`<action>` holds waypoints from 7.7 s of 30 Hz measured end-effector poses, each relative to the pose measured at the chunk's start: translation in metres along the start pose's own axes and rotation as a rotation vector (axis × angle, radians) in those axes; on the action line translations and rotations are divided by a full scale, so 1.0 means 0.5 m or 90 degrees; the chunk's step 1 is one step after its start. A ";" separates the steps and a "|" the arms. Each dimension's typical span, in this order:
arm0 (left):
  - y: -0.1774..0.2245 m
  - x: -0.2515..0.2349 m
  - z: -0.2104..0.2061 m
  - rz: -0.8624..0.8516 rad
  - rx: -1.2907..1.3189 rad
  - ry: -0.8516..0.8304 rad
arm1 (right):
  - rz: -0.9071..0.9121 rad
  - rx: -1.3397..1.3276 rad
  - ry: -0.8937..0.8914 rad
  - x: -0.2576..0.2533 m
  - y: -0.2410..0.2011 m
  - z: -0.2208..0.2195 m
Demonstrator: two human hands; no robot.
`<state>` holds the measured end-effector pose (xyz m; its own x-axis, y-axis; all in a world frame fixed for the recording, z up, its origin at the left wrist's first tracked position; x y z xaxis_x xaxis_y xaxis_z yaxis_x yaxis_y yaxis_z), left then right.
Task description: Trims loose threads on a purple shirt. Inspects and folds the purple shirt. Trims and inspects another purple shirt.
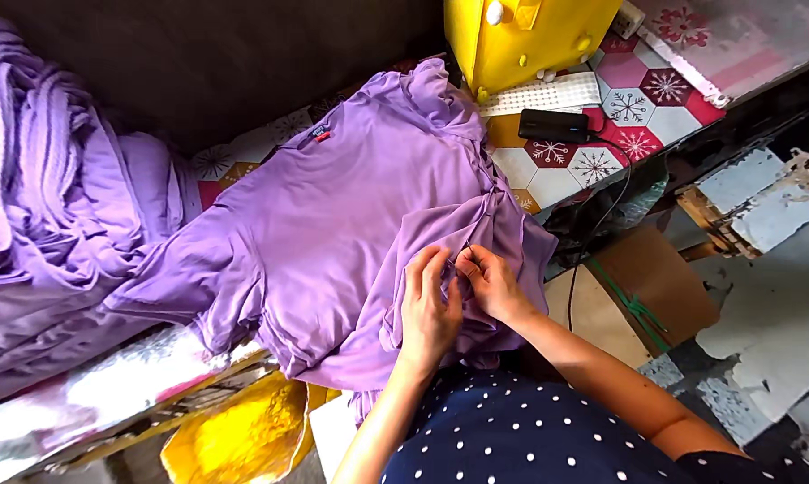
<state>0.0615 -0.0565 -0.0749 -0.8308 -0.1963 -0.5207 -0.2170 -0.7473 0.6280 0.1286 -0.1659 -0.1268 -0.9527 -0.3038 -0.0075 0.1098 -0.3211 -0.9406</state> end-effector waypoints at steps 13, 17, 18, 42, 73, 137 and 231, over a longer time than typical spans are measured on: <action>-0.098 -0.007 0.023 0.091 0.047 0.087 | -0.137 -0.346 -0.150 0.008 -0.015 -0.047; -0.122 0.005 0.021 0.177 0.159 0.077 | -0.294 -0.407 -0.366 0.051 -0.002 -0.091; -0.121 0.006 0.019 0.186 0.190 0.076 | -0.313 -0.390 -0.382 0.056 0.002 -0.095; -0.125 0.014 0.099 0.208 0.268 0.086 | -0.372 -0.520 -0.323 0.042 0.019 -0.072; -0.115 0.023 -0.023 0.038 -0.086 0.048 | -0.145 -0.327 -0.093 0.045 -0.008 0.009; -0.064 -0.021 0.061 0.206 -0.085 -0.100 | -0.240 -0.311 -0.136 0.032 0.037 -0.041; -0.021 0.007 -0.105 0.511 0.693 0.029 | 0.217 0.081 0.142 0.062 -0.059 0.138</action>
<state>0.0878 -0.0826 -0.1140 -0.9059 -0.3742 0.1982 0.0060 0.4566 0.8897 0.1152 -0.2276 -0.0761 -0.8924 -0.2147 -0.3969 0.4497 -0.3488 -0.8223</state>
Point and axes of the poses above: each hand's wrist, its own x-axis away from the middle knuckle, its own z-axis out of the back of the hand, y = z × x, the point moved 10 cm from there along -x, towards the middle knuckle, and after that the axes turned 3 degrees about y, right-handed, at the moved point
